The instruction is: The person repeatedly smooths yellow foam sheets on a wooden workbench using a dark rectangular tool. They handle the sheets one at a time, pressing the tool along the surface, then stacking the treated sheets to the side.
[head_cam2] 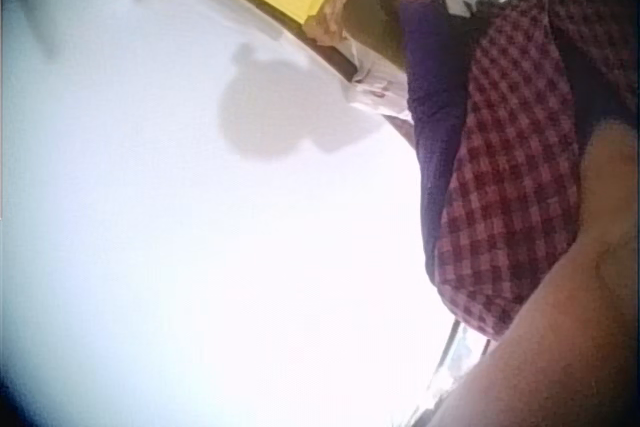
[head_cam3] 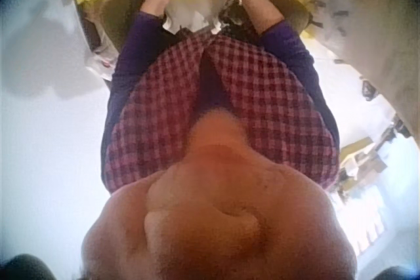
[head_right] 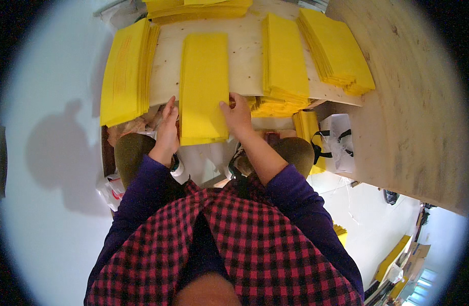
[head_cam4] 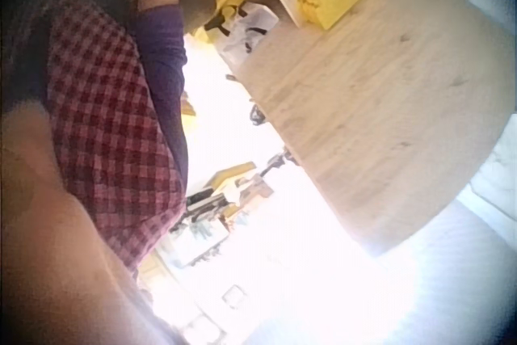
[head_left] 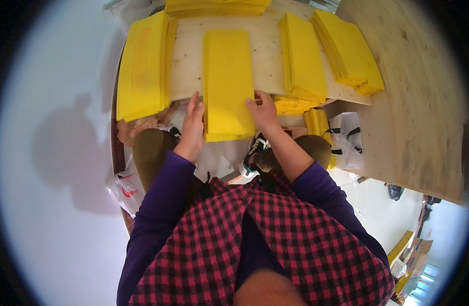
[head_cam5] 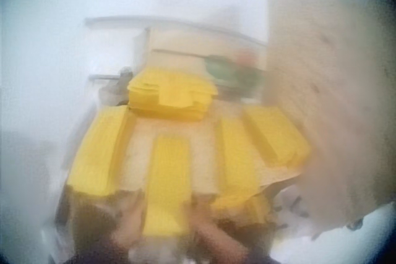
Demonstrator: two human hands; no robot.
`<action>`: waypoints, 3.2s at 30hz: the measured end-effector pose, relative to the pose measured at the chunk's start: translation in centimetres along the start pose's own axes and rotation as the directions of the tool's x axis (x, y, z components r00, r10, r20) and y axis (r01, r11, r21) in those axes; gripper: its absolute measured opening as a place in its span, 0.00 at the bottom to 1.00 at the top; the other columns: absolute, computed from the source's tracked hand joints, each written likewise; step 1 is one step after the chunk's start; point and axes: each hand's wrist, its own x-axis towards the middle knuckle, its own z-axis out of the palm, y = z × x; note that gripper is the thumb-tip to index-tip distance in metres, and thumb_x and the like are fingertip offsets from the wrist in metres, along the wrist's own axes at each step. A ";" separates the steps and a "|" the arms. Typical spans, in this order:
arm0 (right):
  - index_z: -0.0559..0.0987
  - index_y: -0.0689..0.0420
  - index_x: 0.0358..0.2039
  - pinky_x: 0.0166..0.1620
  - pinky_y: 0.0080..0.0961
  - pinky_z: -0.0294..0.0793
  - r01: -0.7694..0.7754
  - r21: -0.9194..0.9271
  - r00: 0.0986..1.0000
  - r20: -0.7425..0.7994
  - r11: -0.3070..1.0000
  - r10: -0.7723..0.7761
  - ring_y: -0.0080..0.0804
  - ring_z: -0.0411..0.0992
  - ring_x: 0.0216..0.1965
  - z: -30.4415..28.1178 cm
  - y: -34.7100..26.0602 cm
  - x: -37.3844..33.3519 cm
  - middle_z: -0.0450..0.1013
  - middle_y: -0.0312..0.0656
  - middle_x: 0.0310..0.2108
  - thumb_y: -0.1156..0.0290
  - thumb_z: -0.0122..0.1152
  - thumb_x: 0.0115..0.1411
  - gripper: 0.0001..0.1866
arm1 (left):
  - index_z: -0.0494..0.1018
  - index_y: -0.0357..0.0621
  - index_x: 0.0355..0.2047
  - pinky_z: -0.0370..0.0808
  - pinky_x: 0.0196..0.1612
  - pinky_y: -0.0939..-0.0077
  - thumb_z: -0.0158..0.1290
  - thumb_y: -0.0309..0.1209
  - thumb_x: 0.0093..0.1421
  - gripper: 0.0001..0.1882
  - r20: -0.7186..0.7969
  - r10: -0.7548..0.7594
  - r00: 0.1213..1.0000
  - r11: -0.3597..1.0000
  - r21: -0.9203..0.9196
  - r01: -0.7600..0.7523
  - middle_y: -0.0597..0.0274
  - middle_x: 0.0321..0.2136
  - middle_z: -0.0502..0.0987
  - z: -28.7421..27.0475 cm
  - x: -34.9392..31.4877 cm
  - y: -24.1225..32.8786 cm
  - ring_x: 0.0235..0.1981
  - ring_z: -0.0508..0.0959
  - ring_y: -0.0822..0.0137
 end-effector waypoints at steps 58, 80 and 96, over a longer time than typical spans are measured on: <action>0.67 0.61 0.51 0.52 0.24 0.62 0.084 0.012 0.996 0.015 0.996 -0.084 0.32 0.65 0.50 -6.7 -4.4 -0.1 0.68 0.46 0.48 0.65 0.52 0.57 0.23 | 0.53 0.40 0.57 0.65 0.49 0.76 0.44 0.27 0.59 0.25 -0.027 0.049 0.998 0.999 0.006 -0.049 0.56 0.49 0.65 -0.6 -0.1 -1.3 0.48 0.68 0.66; 0.75 0.59 0.29 0.37 0.37 0.70 -0.563 -0.406 0.826 -0.252 0.720 0.504 0.49 0.72 0.34 -16.3 33.4 -15.3 0.72 0.53 0.27 0.62 0.49 0.53 0.14 | 0.60 0.48 0.52 0.65 0.49 0.55 0.41 0.41 0.61 0.21 0.048 -0.349 0.936 0.936 -0.026 0.350 0.61 0.50 0.67 -0.4 -4.0 -1.7 0.48 0.68 0.58; 0.77 0.58 0.35 0.36 0.38 0.74 -0.492 -0.665 0.674 0.118 0.562 0.729 0.44 0.74 0.38 -8.0 39.7 -8.9 0.74 0.51 0.36 0.71 0.50 0.52 0.11 | 0.60 0.47 0.54 0.67 0.48 0.56 0.40 0.47 0.60 0.25 -0.214 -0.301 0.929 0.949 0.030 0.314 0.58 0.51 0.66 1.9 -3.3 -1.5 0.49 0.68 0.57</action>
